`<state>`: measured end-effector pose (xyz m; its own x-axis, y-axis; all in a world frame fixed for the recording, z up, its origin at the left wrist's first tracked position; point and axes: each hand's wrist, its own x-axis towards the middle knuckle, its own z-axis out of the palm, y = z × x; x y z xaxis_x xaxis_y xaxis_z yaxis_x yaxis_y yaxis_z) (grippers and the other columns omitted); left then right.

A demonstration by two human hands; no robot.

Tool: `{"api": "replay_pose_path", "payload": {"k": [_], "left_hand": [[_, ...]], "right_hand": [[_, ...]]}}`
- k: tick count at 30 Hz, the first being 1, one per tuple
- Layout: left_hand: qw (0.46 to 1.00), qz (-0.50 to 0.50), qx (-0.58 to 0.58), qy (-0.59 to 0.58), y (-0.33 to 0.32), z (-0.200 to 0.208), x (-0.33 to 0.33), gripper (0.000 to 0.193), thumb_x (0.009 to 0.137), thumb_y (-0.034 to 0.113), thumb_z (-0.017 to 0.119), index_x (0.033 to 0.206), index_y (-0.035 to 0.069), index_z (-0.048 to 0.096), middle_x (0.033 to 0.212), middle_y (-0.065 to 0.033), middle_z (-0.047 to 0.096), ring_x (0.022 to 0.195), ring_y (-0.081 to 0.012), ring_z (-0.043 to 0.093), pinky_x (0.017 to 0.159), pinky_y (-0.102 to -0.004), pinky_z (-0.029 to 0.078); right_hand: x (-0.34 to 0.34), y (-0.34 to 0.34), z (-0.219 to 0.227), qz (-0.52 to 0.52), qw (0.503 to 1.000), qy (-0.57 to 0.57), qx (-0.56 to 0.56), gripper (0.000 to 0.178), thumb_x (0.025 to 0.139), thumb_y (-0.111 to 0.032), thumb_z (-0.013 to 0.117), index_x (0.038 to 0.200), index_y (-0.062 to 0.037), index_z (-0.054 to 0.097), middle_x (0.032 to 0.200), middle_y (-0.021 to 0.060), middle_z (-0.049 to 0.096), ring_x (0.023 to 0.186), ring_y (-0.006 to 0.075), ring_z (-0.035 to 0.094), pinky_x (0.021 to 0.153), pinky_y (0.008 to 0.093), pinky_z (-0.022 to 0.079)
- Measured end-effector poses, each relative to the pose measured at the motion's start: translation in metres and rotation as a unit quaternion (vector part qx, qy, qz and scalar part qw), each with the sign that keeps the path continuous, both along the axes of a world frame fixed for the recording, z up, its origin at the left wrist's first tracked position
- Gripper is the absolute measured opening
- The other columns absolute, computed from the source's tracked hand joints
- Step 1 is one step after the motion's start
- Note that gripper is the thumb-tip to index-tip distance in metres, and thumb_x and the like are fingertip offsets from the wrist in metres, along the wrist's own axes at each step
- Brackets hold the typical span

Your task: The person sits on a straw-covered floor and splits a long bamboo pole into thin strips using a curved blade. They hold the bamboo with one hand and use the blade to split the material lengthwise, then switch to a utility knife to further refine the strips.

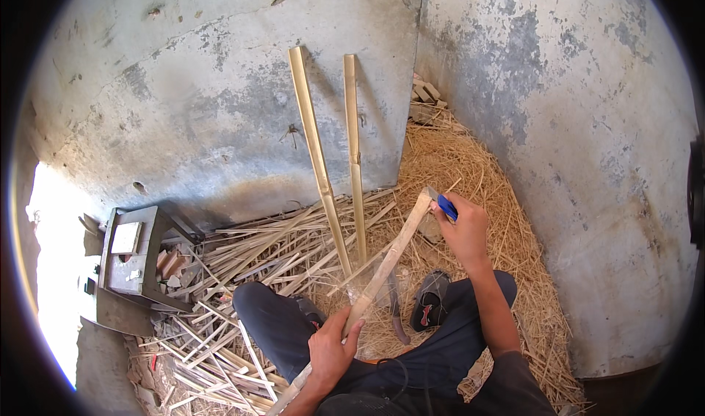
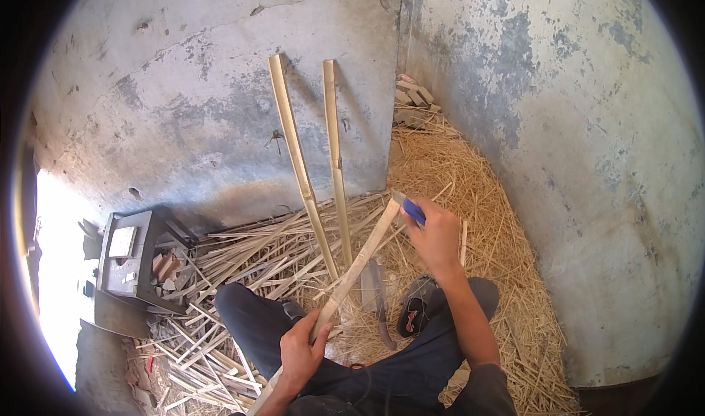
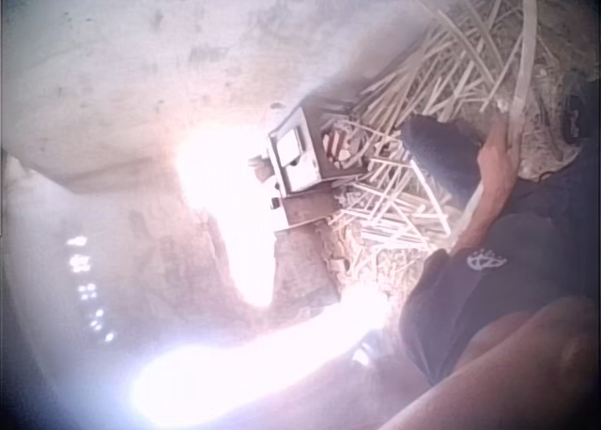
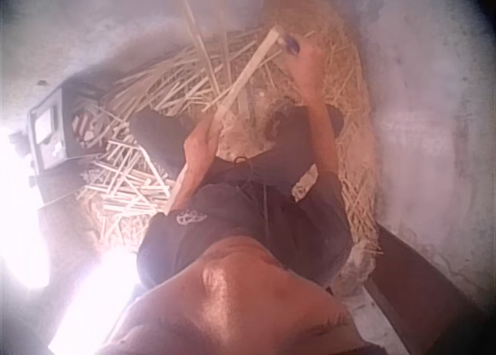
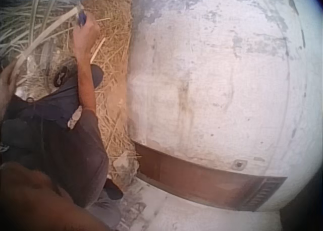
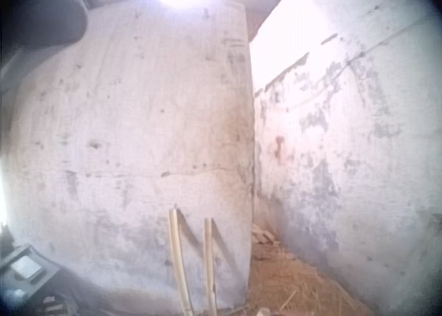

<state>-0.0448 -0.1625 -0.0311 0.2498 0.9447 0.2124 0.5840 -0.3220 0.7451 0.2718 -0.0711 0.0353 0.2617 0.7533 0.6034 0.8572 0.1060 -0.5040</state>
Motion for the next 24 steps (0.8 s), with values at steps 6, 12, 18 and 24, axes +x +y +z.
{"api": "replay_pose_path", "payload": {"k": [6,12,18,24], "left_hand": [[1.0,-0.013,-0.013,0.0,0.0,0.001,-0.002,0.037,0.098,0.028,0.073,0.121,-0.001,0.07,0.109,-0.0211,0.075,0.092,-0.0403,0.073,0.078,-0.0443,0.058],[0.999,-0.023,-0.018,-0.015,0.001,0.0,-0.012,0.033,0.098,0.024,0.072,0.119,-0.002,0.071,0.092,-0.0227,0.074,0.081,-0.039,0.073,0.072,-0.0419,0.056],[0.991,-0.049,-0.112,-0.05,0.008,0.009,-0.021,0.034,0.1,0.024,0.071,0.12,-0.003,0.071,0.081,-0.0197,0.072,0.067,-0.0292,0.069,0.064,-0.0357,0.052],[0.979,-0.076,-0.184,-0.05,0.012,0.024,-0.027,0.034,0.102,0.027,0.069,0.121,-0.002,0.071,0.075,-0.0181,0.068,0.061,-0.027,0.062,0.06,-0.0354,0.048]], "right_hand": [[0.013,0.011,-0.002,0.053,0.995,0.024,-0.08,0.014,0.092,-0.017,0.072,0.096,-0.0043,0.067,0.069,0.0158,0.063,0.061,0.0327,0.062,0.059,0.0407,0.046],[0.043,0.024,-0.014,0.163,0.966,0.122,-0.161,0.015,0.092,-0.018,0.073,0.095,-0.0043,0.069,0.068,0.0064,0.059,0.062,0.0172,0.054,0.061,0.0343,0.043],[0.067,0.029,-0.037,0.244,0.919,0.256,-0.177,0.014,0.093,-0.017,0.075,0.094,-0.0029,0.072,0.076,-0.0044,0.061,0.066,0.0075,0.051,0.061,0.0287,0.04],[0.072,0.017,-0.033,0.281,0.837,0.427,-0.195,0.014,0.095,-0.02,0.074,0.099,-0.0068,0.07,0.067,-0.009,0.047,0.057,0.0027,0.038,0.053,0.024,0.028]]}}
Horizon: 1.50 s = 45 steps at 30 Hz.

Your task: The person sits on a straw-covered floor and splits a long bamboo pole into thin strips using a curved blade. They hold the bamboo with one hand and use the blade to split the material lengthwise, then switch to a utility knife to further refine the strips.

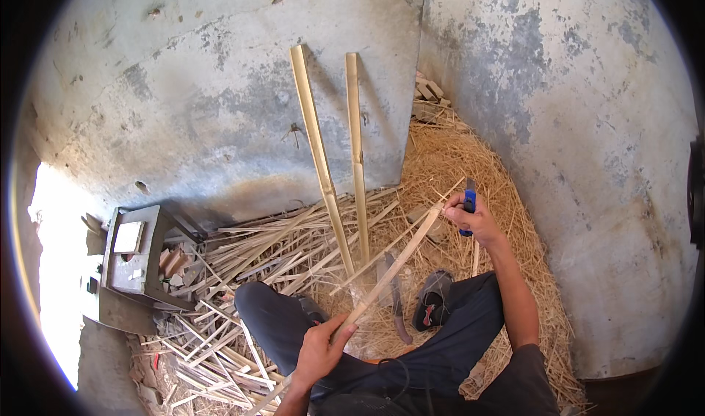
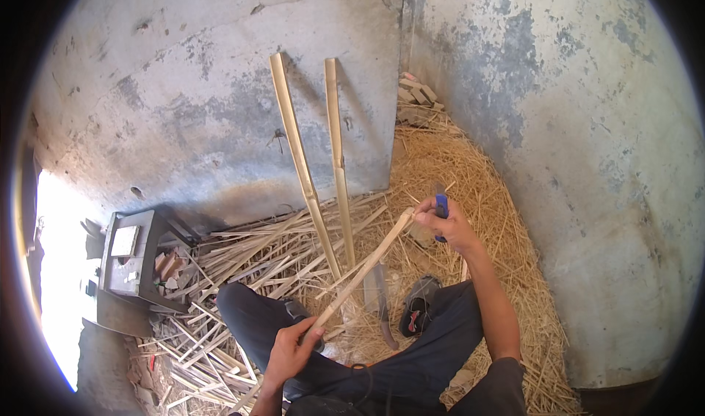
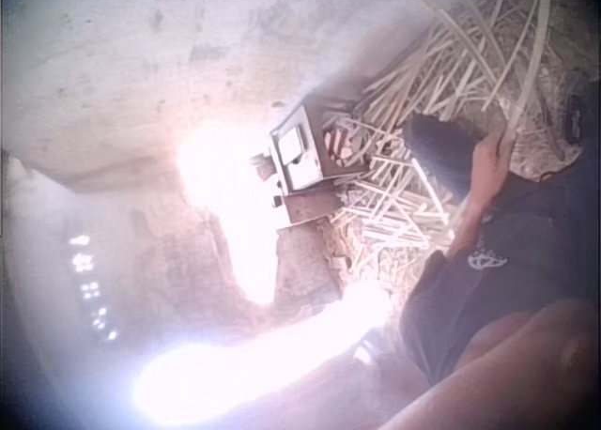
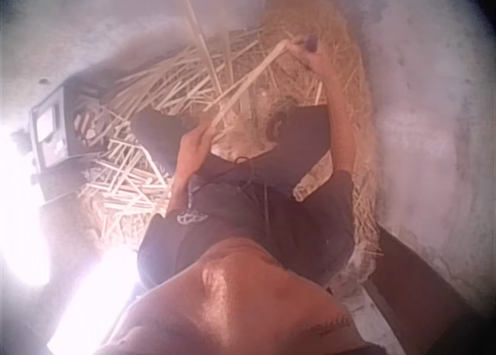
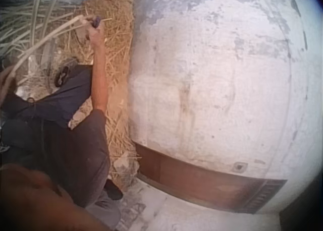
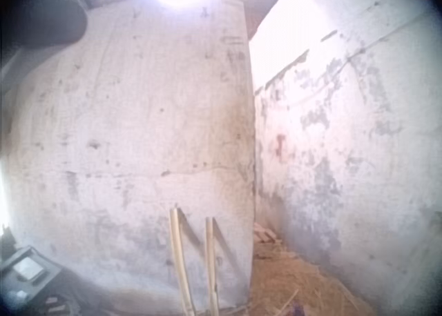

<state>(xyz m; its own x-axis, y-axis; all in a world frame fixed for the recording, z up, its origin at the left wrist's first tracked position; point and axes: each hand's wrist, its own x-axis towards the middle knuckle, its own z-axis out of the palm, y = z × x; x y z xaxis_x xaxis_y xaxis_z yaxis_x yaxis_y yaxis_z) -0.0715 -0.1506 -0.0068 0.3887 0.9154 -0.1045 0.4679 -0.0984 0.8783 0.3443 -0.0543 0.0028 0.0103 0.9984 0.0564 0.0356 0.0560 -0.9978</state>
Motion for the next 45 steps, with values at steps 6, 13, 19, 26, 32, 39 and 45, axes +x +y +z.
{"api": "replay_pose_path", "payload": {"k": [6,13,19,26,32,39,45], "left_hand": [[0.996,-0.026,-0.063,-0.065,0.002,-0.001,0.001,0.034,0.107,0.026,0.063,0.123,-0.003,0.07,0.069,-0.0069,0.058,0.062,-0.0112,0.05,0.058,-0.0301,0.043],[0.975,0.019,-0.163,-0.149,0.009,-0.02,-0.019,0.045,0.114,0.035,0.047,0.125,-0.002,0.069,0.073,0.0047,0.052,0.062,-0.0031,0.041,0.055,-0.0213,0.034],[0.966,0.015,-0.185,-0.178,0.014,-0.006,-0.021,0.056,0.115,0.045,0.037,0.123,-0.003,0.067,0.07,0.0049,0.05,0.059,-0.0011,0.039,0.052,-0.0189,0.03],[0.964,-0.015,-0.148,-0.219,0.021,0.003,0.004,0.056,0.115,0.043,0.036,0.12,-0.003,0.066,0.071,0.0054,0.045,0.058,-0.0024,0.037,0.052,-0.0205,0.03],[0.968,-0.042,-0.127,-0.213,0.027,0.015,0.027,0.053,0.116,0.041,0.036,0.121,-0.002,0.066,0.071,0.0064,0.042,0.058,-0.0026,0.035,0.053,-0.021,0.03],[0.978,-0.045,-0.06,-0.194,0.025,0.02,0.038,0.049,0.116,0.039,0.036,0.118,-0.001,0.065,0.07,0.0052,0.043,0.06,-0.0042,0.036,0.054,-0.0253,0.031],[0.993,-0.002,0.063,-0.104,0.02,0.03,0.048,0.034,0.114,0.028,0.042,0.111,0.0,0.061,0.071,-0.013,0.056,0.064,-0.0284,0.055,0.061,-0.0423,0.042]], "right_hand": [[0.02,-0.003,-0.011,0.069,0.969,0.236,0.023,0.012,0.099,-0.019,0.07,0.105,-0.0096,0.067,0.063,-0.0095,0.039,0.051,0.0026,0.031,0.048,0.0233,0.023],[0.034,0.001,0.002,-0.054,0.987,0.147,0.019,0.021,0.104,-0.022,0.064,0.121,-0.0106,0.065,0.068,-0.005,0.051,0.047,0.0037,0.034,0.046,0.0226,0.028],[0.001,-0.01,-0.022,-0.247,0.825,-0.501,0.081,0.053,0.099,-0.029,0.07,0.143,-0.0032,0.057,0.129,0.0215,0.064,0.108,0.0311,0.069,0.097,0.0423,0.052],[-0.076,-0.045,0.018,-0.121,0.975,-0.163,0.085,0.034,0.102,-0.03,0.063,0.121,-0.0023,0.061,0.102,0.0137,0.071,0.097,0.0256,0.071,0.083,0.0386,0.053],[-0.135,-0.081,0.029,-0.041,0.923,-0.324,0.203,0.031,0.098,-0.028,0.067,0.116,-0.0038,0.063,0.09,0.0158,0.072,0.079,0.0325,0.073,0.069,0.0406,0.056],[-0.152,-0.082,0.009,-0.041,0.886,-0.375,0.27,0.033,0.094,-0.029,0.074,0.109,-0.0014,0.065,0.089,0.0132,0.072,0.074,0.0309,0.073,0.064,0.0378,0.057],[-0.157,-0.083,0.016,-0.048,0.868,-0.395,0.297,0.032,0.094,-0.031,0.075,0.105,-0.002,0.069,0.086,0.0112,0.071,0.07,0.028,0.072,0.06,0.0366,0.056]]}}
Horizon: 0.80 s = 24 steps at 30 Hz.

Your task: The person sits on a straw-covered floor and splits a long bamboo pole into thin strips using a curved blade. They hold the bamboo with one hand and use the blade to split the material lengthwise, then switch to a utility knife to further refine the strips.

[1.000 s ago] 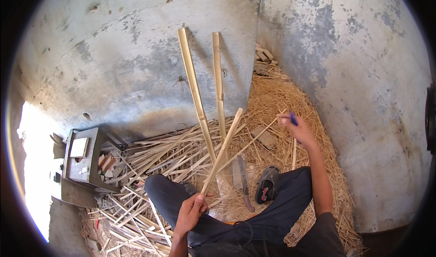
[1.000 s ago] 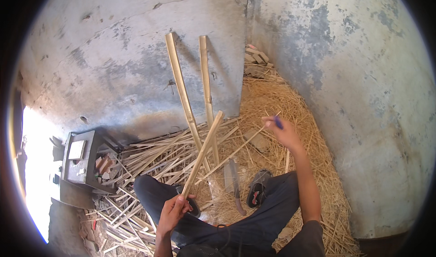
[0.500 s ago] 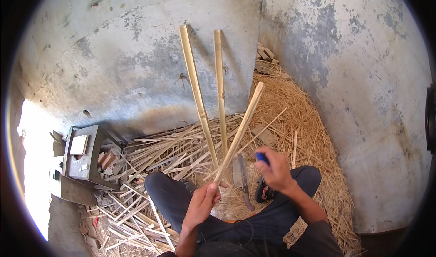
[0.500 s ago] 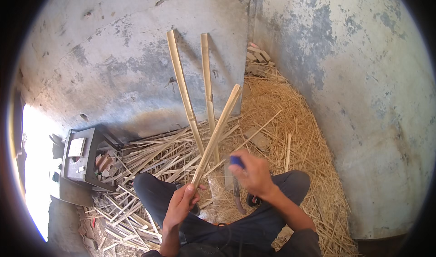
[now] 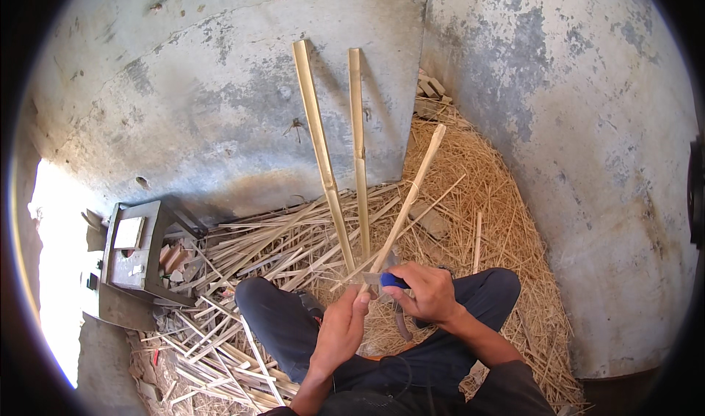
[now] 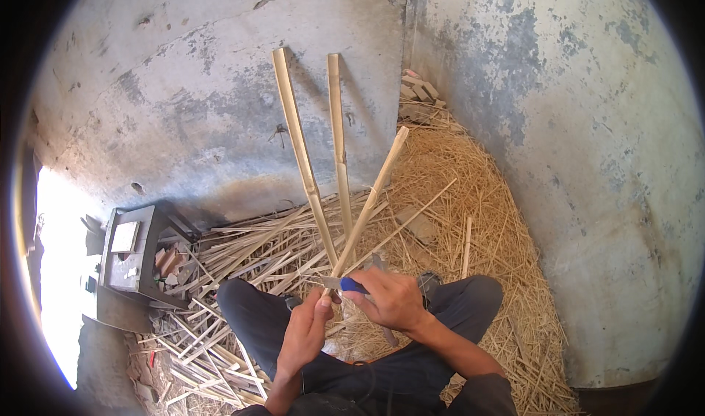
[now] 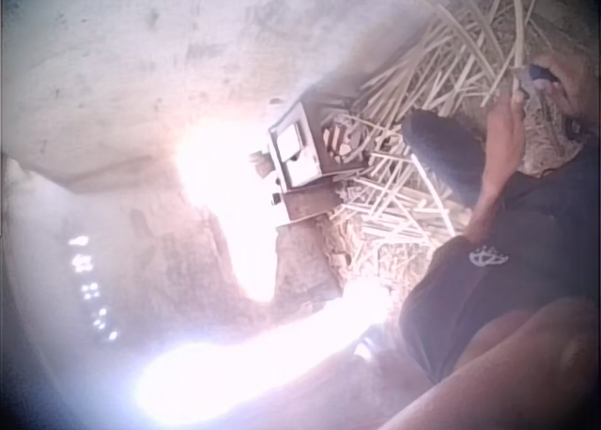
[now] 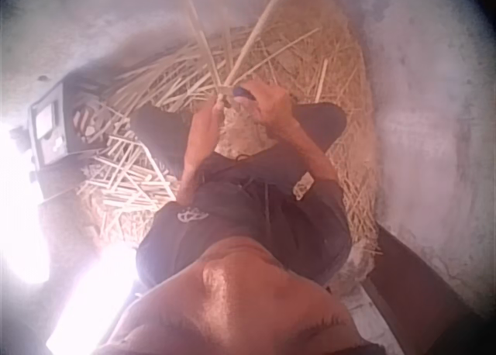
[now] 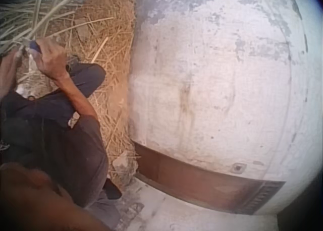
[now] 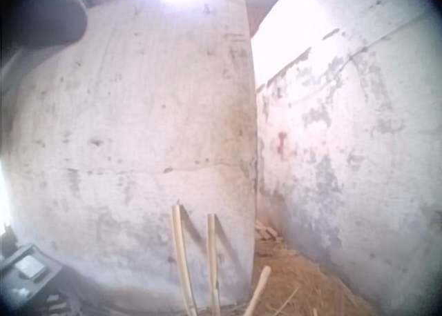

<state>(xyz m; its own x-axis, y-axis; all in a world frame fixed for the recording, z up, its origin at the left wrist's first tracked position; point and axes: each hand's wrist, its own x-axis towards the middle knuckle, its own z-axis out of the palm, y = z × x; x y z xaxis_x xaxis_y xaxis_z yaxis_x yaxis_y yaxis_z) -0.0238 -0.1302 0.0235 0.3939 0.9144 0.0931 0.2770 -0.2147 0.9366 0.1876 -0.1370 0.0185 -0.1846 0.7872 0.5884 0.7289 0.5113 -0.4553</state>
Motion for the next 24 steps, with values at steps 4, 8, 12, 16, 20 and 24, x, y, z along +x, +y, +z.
{"api": "replay_pose_path", "payload": {"k": [4,8,12,16,20,24], "left_hand": [[0.995,0.03,0.029,0.092,-0.003,-0.001,0.002,0.025,0.111,0.023,0.047,0.112,0.0,0.056,0.082,-0.0283,0.065,0.078,-0.0519,0.062,0.068,-0.0556,0.046],[0.99,0.041,0.054,0.122,-0.002,-0.005,0.005,0.024,0.11,0.023,0.049,0.113,-0.001,0.052,0.081,-0.0297,0.065,0.077,-0.0528,0.062,0.067,-0.0598,0.044],[0.987,0.045,0.073,0.133,0.0,-0.006,0.006,0.024,0.11,0.024,0.05,0.114,-0.001,0.052,0.081,-0.0298,0.065,0.076,-0.0521,0.063,0.066,-0.0596,0.045],[0.982,0.059,0.09,0.156,0.002,-0.008,0.009,0.025,0.11,0.025,0.051,0.114,0.0,0.051,0.081,-0.0296,0.066,0.075,-0.0514,0.065,0.064,-0.0595,0.047],[0.977,0.074,0.091,0.18,0.001,-0.008,0.01,0.026,0.111,0.026,0.047,0.113,0.001,0.054,0.077,-0.0266,0.064,0.074,-0.051,0.063,0.063,-0.059,0.044],[0.972,0.071,0.107,0.197,0.002,-0.01,0.008,0.025,0.11,0.026,0.049,0.112,0.001,0.052,0.076,-0.0265,0.065,0.071,-0.0502,0.064,0.061,-0.0588,0.046]], "right_hand": [[-0.002,-0.001,0.002,-0.011,1.0,-0.015,-0.002,0.03,0.093,-0.03,0.076,0.106,-0.0031,0.072,0.085,0.0101,0.07,0.067,0.027,0.07,0.058,0.0358,0.055],[-0.002,-0.002,0.005,-0.023,1.0,-0.02,-0.005,0.031,0.092,-0.03,0.077,0.106,-0.0034,0.072,0.082,0.009,0.069,0.064,0.0262,0.069,0.055,0.0354,0.054],[-0.004,0.0,0.005,-0.031,0.999,-0.033,0.011,0.031,0.091,-0.03,0.078,0.106,-0.0044,0.073,0.079,0.0073,0.067,0.061,0.0248,0.067,0.053,0.0351,0.052],[-0.003,0.002,0.008,-0.049,0.998,-0.038,0.022,0.029,0.09,-0.031,0.078,0.103,-0.0058,0.074,0.076,0.0057,0.066,0.058,0.024,0.065,0.052,0.0352,0.05],[0.0,0.004,0.005,-0.054,0.997,-0.048,0.034,0.027,0.09,-0.029,0.078,0.107,-0.008,0.074,0.075,0.0036,0.063,0.059,0.022,0.065,0.052,0.0348,0.051],[0.0,0.005,0.003,-0.065,0.996,-0.054,0.04,0.027,0.091,-0.03,0.078,0.106,-0.0088,0.074,0.074,0.0032,0.063,0.059,0.0216,0.065,0.052,0.0341,0.05]]}}
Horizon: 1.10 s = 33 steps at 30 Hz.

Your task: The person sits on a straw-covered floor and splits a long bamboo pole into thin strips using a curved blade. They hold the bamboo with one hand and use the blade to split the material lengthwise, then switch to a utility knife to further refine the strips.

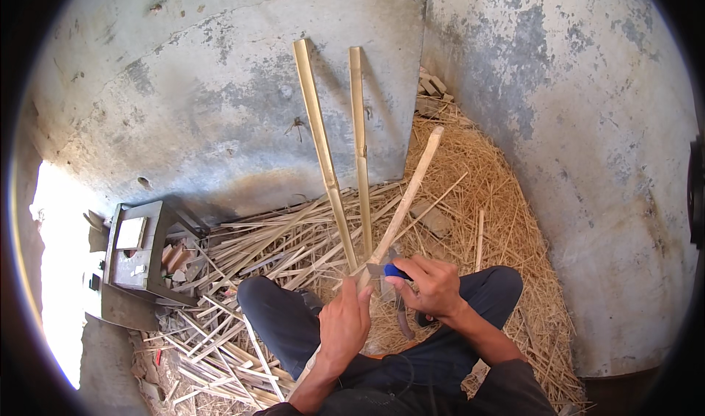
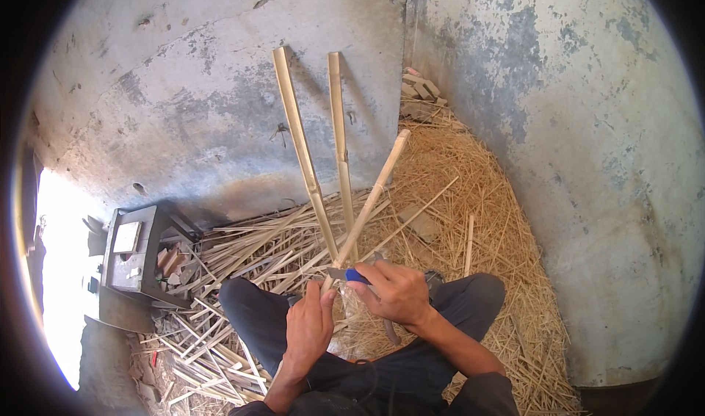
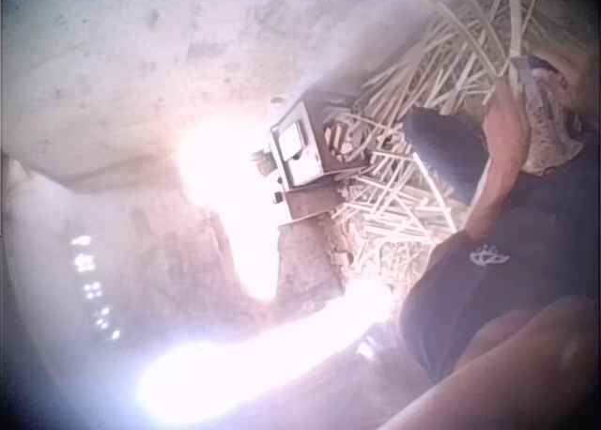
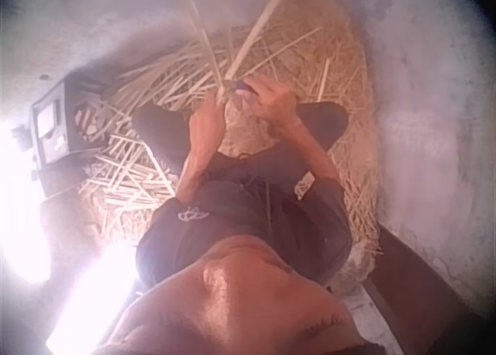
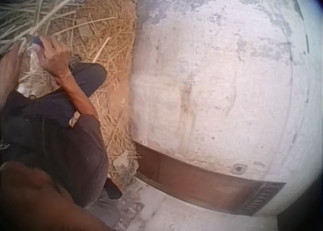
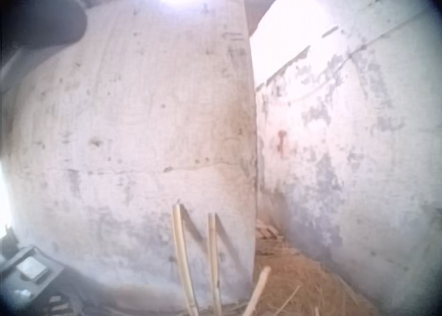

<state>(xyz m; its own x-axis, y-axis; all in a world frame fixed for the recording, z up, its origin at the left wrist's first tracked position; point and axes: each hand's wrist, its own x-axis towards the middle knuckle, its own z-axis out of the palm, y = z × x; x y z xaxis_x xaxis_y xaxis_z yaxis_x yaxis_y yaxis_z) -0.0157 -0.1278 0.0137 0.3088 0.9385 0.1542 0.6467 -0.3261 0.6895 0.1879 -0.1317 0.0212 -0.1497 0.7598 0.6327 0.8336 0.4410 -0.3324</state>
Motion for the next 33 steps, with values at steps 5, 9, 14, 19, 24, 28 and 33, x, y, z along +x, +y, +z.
{"api": "replay_pose_path", "payload": {"k": [5,9,14,19,24,28,33], "left_hand": [[0.999,0.001,0.036,0.012,0.0,-0.004,-0.002,0.026,0.109,0.027,0.053,0.107,0.002,0.05,0.073,-0.0255,0.066,0.065,-0.0488,0.065,0.056,-0.0577,0.049],[0.999,-0.004,0.007,0.035,-0.004,-0.007,-0.006,0.024,0.109,0.027,0.053,0.107,0.002,0.051,0.073,-0.0257,0.066,0.065,-0.0491,0.065,0.057,-0.0588,0.049],[0.996,-0.04,-0.083,0.005,-0.036,-0.03,-0.037,0.025,0.11,0.026,0.05,0.104,0.002,0.051,0.07,-0.0261,0.064,0.067,-0.0511,0.064,0.06,-0.0609,0.047],[0.983,-0.029,-0.159,-0.082,0.001,-0.024,-0.043,0.031,0.112,0.028,0.046,0.099,0.0,0.051,0.071,-0.0269,0.06,0.073,-0.0523,0.061,0.063,-0.0587,0.044],[0.992,-0.029,-0.089,-0.083,0.008,-0.004,-0.026,0.026,0.11,0.026,0.052,0.102,0.001,0.054,0.07,-0.0236,0.061,0.069,-0.0483,0.063,0.061,-0.0516,0.046],[0.987,-0.03,-0.089,-0.133,0.008,0.008,-0.012,0.024,0.105,0.025,0.062,0.109,0.001,0.061,0.072,-0.0219,0.064,0.065,-0.0412,0.064,0.061,-0.0456,0.048],[0.983,-0.032,-0.064,-0.171,0.007,0.013,-0.005,0.029,0.1,0.024,0.07,0.112,-0.002,0.065,0.076,-0.0165,0.066,0.064,-0.0247,0.063,0.062,-0.0361,0.048]], "right_hand": [[0.002,0.003,-0.005,-0.019,1.0,-0.001,0.016,0.025,0.091,-0.032,0.078,0.103,-0.0107,0.075,0.075,0.0032,0.065,0.058,0.021,0.064,0.051,0.0338,0.049],[0.009,0.009,-0.013,-0.065,0.996,0.002,0.067,0.019,0.094,-0.028,0.075,0.097,-0.0099,0.075,0.075,0.0071,0.067,0.058,0.0228,0.064,0.052,0.0371,0.049],[0.125,0.04,0.003,-0.327,0.918,0.225,0.017,0.035,0.102,-0.034,0.065,0.105,-0.0002,0.072,0.078,0.0124,0.07,0.064,0.0223,0.062,0.058,0.0413,0.046],[0.076,0.014,0.0,-0.132,0.972,0.192,-0.017,0.034,0.101,-0.034,0.067,0.108,-0.0018,0.072,0.087,0.0134,0.072,0.075,0.0247,0.071,0.067,0.0365,0.054],[0.027,0.003,-0.012,-0.01,0.992,0.124,-0.034,0.032,0.096,-0.035,0.073,0.105,-0.0042,0.072,0.088,0.0113,0.073,0.07,0.026,0.072,0.062,0.0349,0.056],[0.007,0.0,-0.014,0.018,0.995,0.09,-0.027,0.029,0.092,-0.032,0.078,0.103,-0.0063,0.074,0.087,0.0085,0.071,0.066,0.026,0.07,0.058,0.0351,0.055],[0.001,-0.001,-0.014,0.037,0.996,0.082,-0.024,0.029,0.091,-0.031,0.078,0.104,-0.0055,0.074,0.083,0.008,0.07,0.063,0.0265,0.069,0.055,0.0355,0.054]]}}
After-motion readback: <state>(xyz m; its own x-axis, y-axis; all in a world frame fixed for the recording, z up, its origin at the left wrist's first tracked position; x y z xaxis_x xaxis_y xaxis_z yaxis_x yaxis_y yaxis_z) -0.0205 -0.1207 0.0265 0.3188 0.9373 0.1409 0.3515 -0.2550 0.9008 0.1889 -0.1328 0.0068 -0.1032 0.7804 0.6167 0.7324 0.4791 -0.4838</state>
